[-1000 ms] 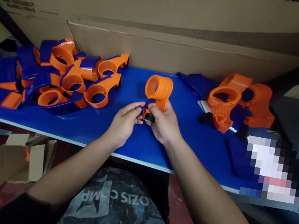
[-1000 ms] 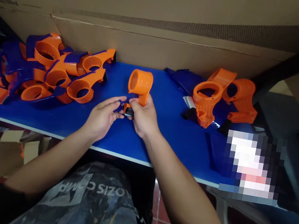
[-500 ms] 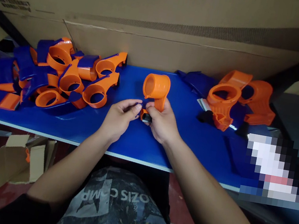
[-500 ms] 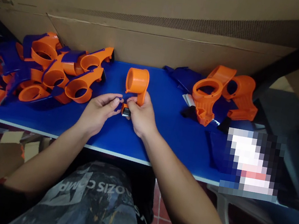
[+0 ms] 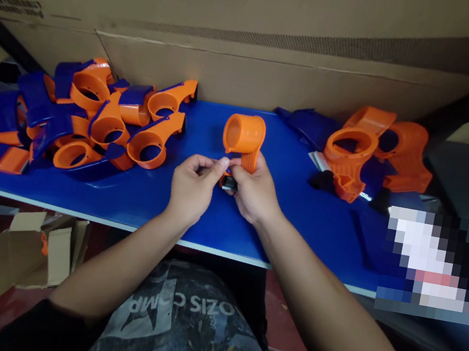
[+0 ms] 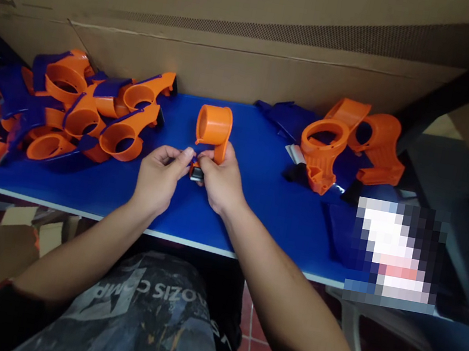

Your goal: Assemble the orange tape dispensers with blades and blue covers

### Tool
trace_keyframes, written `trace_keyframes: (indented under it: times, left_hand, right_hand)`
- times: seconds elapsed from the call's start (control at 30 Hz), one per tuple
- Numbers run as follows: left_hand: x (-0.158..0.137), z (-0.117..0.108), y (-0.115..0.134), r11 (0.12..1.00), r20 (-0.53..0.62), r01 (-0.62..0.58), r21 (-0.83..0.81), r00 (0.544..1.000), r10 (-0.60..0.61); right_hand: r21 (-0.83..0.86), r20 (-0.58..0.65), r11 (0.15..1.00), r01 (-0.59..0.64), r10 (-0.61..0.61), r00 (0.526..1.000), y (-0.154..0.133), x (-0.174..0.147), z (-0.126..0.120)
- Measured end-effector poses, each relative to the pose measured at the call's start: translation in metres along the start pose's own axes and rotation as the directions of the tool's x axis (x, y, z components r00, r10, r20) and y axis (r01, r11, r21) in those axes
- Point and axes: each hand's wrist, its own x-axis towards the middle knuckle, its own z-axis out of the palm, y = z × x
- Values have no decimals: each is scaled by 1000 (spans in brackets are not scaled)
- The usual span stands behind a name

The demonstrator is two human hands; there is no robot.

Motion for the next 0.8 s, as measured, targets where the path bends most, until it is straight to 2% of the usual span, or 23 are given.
trace_keyframes:
  times: [0.13, 0.27, 0.37, 0.53, 0.6, 0.7, 0.8]
  left_hand:
    - [-6, 14, 0, 996, -49, 17, -93, 999, -21]
    - [-7, 24, -4, 998, -67, -36, -61, 997, 32]
    - [-9, 24, -10, 996, 0, -84, 30, 996, 84]
    - [-18, 17, -12, 969, 180, -142, 201, 978, 105]
    - [-21, 12, -9, 932, 218, -202, 300, 966, 139]
    - [-25, 7, -2, 824, 262, -312, 472, 943, 207]
    - [-30, 1, 1, 770, 300, -381, 512, 919, 255]
  right_hand:
    - [19, 15, 1000, -6, 6, 1000, 0, 0, 0]
    - [49, -3, 999, -22, 22, 1000, -4, -1, 1]
    - [68, -18, 997, -38, 39, 999, -7, -2, 2]
    - [108, -21, 993, -48, 50, 999, -8, -2, 0]
    - [101, -31, 993, -54, 58, 998, -9, -1, 0]
    - [95, -46, 993, -70, 75, 996, -10, -1, -1]
    - [91, -52, 993, -71, 76, 996, -11, -2, 0]
